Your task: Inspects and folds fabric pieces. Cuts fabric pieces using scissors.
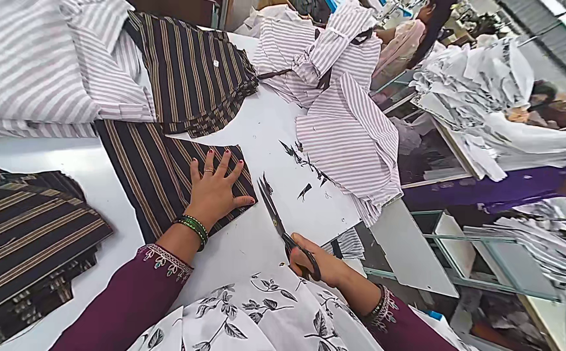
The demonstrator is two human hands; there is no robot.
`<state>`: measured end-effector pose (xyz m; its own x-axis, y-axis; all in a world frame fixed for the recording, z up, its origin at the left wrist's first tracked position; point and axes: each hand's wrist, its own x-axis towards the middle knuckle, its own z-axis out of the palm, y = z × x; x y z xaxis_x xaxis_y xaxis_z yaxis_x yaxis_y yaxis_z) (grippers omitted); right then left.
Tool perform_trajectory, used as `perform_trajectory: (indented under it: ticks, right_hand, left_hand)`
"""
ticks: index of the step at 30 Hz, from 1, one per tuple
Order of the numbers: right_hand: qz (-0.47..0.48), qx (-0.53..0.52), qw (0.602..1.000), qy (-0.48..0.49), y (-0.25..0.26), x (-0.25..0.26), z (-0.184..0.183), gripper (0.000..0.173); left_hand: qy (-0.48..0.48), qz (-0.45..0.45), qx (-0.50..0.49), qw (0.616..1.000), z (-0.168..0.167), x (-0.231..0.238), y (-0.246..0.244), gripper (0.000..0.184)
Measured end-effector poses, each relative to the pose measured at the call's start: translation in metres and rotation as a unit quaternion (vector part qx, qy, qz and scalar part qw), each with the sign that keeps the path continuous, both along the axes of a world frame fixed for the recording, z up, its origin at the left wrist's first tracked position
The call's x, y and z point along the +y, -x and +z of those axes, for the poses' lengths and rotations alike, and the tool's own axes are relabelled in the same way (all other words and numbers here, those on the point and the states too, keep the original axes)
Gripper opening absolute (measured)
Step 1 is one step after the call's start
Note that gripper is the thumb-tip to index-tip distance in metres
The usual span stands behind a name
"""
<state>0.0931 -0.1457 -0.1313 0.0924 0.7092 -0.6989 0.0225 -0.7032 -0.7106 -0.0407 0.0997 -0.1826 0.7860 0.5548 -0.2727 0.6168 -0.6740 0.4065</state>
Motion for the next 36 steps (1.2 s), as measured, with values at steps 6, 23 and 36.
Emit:
perform_trajectory:
  ticks: [6, 23, 36]
  right_hand:
    - [0.049, 0.003, 0.999, -0.007, -0.005, -0.006, -0.001, 0.064]
    - [0.019, -0.083, 0.996, -0.013, 0.015, -0.006, 0.001, 0.041]
    - [-0.024, -0.029, 0.999, 0.015, 0.001, -0.017, 0.000, 0.040]
  left_hand:
    - [0.000, 0.033, 0.015, 0.999, 0.001, -0.007, -0.003, 0.097]
    - [0.013, 0.033, 0.012, 0.999, 0.005, -0.008, -0.001, 0.095]
    - [-0.024, 0.027, 0.005, 0.999, -0.001, -0.008, 0.000, 0.100]
